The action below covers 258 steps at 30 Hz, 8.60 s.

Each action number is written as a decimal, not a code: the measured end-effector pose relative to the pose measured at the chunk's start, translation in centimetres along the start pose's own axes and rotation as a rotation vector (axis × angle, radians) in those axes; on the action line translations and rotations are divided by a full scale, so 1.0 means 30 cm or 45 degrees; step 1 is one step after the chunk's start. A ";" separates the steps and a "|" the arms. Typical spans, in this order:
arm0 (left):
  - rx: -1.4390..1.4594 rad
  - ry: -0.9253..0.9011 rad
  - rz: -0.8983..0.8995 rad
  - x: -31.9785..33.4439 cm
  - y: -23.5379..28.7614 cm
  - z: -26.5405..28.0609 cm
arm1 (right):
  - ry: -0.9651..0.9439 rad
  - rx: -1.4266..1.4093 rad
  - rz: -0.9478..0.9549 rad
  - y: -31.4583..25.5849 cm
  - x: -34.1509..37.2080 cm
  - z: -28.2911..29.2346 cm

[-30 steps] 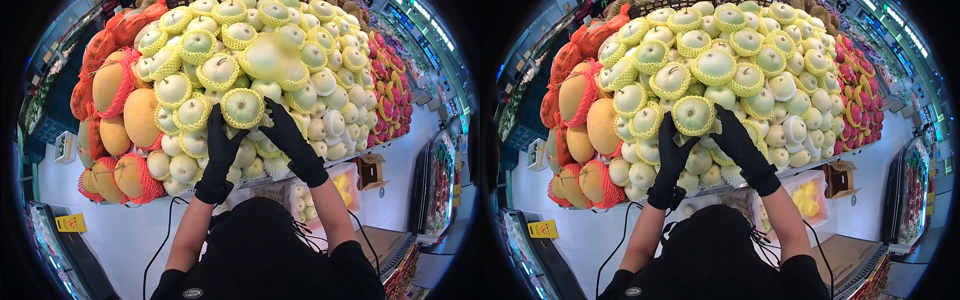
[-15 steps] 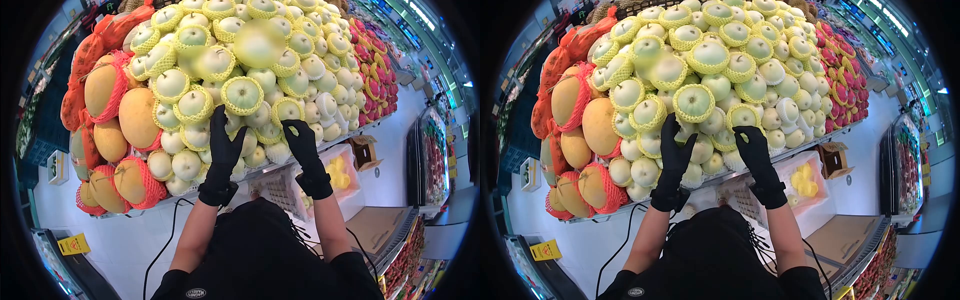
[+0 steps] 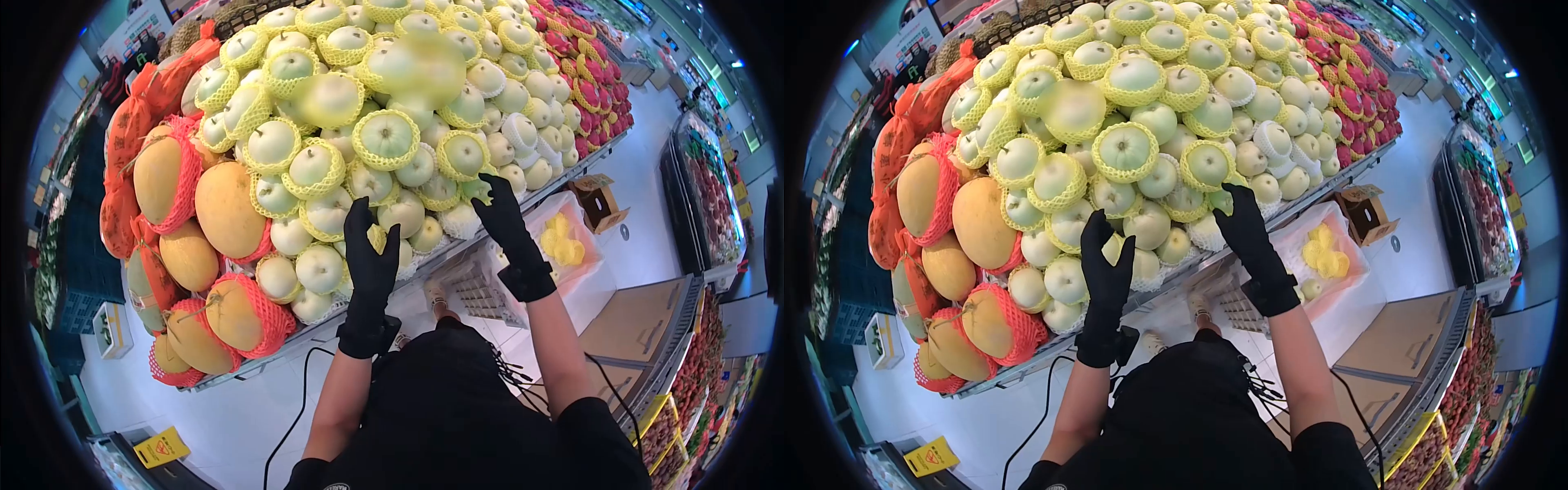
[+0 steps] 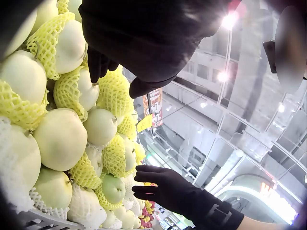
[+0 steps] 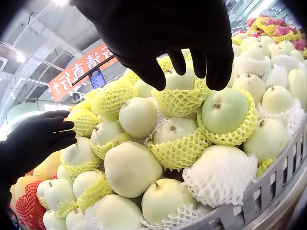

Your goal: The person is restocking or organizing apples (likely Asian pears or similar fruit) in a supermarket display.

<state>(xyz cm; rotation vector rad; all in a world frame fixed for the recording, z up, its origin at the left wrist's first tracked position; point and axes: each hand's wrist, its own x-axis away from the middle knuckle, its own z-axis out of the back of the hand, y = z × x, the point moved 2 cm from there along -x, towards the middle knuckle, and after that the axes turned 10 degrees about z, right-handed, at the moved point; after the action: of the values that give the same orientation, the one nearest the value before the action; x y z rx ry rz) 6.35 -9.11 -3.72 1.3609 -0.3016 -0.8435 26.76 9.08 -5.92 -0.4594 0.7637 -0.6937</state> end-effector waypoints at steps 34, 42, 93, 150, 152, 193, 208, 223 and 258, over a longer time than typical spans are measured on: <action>-0.105 -0.593 0.309 0.363 -0.029 -0.494 | -0.288 -0.651 -1.409 0.825 1.041 0.242; -0.050 -0.687 0.458 0.423 0.002 -0.587 | -0.487 0.607 -0.638 1.101 1.180 0.220; -0.017 -0.559 0.571 0.374 0.109 -0.834 | 0.269 -0.187 -0.672 1.204 0.696 0.522; -0.145 0.010 -0.244 0.294 0.401 -0.738 | -0.375 -1.480 -0.408 0.161 0.170 0.485; -0.207 0.030 -0.270 0.296 0.422 -0.728 | -0.488 -1.603 -0.439 0.217 0.168 0.424; 0.316 -0.316 0.292 0.275 0.237 -0.601 | -0.403 -1.354 -0.212 0.112 0.120 0.470; 0.309 -0.353 0.233 0.288 0.355 -0.606 | -0.332 -1.249 -0.151 0.044 0.133 0.511; 0.603 -0.427 0.356 0.289 0.367 -0.606 | -0.305 -1.001 0.296 0.059 0.143 0.490; 1.007 -0.460 0.607 0.283 0.383 -0.658 | -0.256 -0.992 0.330 0.021 0.116 0.548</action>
<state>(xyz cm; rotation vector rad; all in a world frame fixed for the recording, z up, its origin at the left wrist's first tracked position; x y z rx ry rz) 28.86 -0.67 0.28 1.7390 -1.2920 -0.5686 41.23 9.17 2.63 -1.0962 0.8673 -0.0772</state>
